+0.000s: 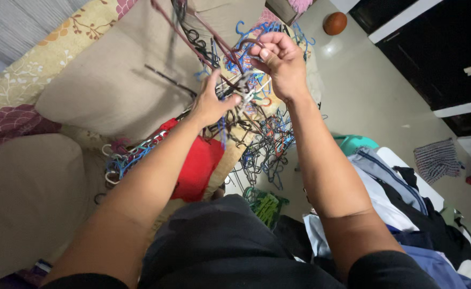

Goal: The person sits on the floor and sorts a large pile of mixed plastic and metal hangers by color and type. They pick up hangers from a tangled pile, separate them into groups, and place them into neat stacks on a red cloth.

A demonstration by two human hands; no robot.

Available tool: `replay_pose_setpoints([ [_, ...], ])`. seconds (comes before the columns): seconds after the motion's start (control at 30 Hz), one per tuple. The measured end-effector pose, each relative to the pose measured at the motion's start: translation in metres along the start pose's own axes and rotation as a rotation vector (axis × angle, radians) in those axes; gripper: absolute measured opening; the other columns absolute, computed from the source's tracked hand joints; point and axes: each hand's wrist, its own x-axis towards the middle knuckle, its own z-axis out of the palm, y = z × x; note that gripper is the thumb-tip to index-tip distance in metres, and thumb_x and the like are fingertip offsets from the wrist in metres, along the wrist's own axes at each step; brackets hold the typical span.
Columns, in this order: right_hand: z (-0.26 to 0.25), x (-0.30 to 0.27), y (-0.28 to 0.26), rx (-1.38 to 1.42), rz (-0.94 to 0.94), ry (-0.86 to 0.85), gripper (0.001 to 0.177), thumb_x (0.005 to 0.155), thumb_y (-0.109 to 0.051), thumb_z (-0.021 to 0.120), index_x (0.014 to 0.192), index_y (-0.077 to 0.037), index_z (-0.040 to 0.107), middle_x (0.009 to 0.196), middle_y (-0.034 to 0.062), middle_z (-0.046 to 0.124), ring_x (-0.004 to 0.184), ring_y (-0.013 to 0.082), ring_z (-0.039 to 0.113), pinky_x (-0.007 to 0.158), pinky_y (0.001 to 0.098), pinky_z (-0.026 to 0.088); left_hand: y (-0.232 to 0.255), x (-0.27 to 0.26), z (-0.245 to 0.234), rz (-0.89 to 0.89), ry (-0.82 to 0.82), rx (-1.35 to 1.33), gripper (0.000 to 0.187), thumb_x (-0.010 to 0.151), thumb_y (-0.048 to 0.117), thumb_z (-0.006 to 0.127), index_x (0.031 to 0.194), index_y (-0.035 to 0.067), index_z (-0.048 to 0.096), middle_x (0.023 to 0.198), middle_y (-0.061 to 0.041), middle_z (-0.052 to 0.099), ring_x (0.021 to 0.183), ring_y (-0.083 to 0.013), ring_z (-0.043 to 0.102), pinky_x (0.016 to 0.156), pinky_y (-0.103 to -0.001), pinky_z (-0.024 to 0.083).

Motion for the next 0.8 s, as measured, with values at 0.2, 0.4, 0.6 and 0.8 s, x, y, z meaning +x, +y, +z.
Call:
replay_pose_setpoints([
  [0.2,0.001,0.012,-0.004,0.283,-0.029,0.036,0.019,0.106,0.002,0.056,0.122,-0.008,0.057,0.106,0.0066,0.071,0.111,0.0207,0.072,0.093,0.0388,0.064,-0.026,0.054,0.022,0.004,0.327,-0.308,0.079,0.085,0.019,0.084,0.148,0.006,0.037,0.134,-0.018,0.054,0.123,-0.0297,0.056,0.104,-0.041,0.047],
  [0.4,-0.005,0.003,-0.011,0.316,-0.078,-0.045,0.035,0.107,-0.006,0.062,0.139,-0.014,0.049,0.114,0.0058,0.069,0.119,0.0234,0.068,0.100,0.0447,0.062,-0.016,0.100,-0.015,-0.150,0.297,-0.826,0.024,0.101,0.014,0.055,0.125,0.016,0.049,0.071,0.001,0.056,0.052,-0.0085,0.049,0.044,-0.025,0.041],
  [0.6,-0.012,0.001,-0.026,0.152,-0.212,0.015,0.064,0.103,-0.012,0.071,0.156,-0.019,0.036,0.137,0.0031,0.064,0.130,0.0187,0.060,0.109,0.0393,0.053,0.021,0.143,-0.029,0.081,0.415,-0.970,0.010,0.106,0.010,0.053,0.096,0.010,0.056,0.067,0.002,0.048,0.049,-0.0092,0.041,0.042,-0.028,0.033],
  [0.8,-0.011,0.008,-0.005,-0.536,-0.274,-0.184,0.058,0.104,-0.016,0.072,0.151,-0.010,0.039,0.121,0.0039,0.064,0.110,0.0143,0.064,0.097,0.0336,0.056,0.028,0.209,-0.031,0.136,0.457,-1.033,0.028,0.093,-0.003,0.060,0.069,0.008,0.050,0.057,-0.001,0.051,0.047,-0.0139,0.048,0.042,-0.033,0.034],
])
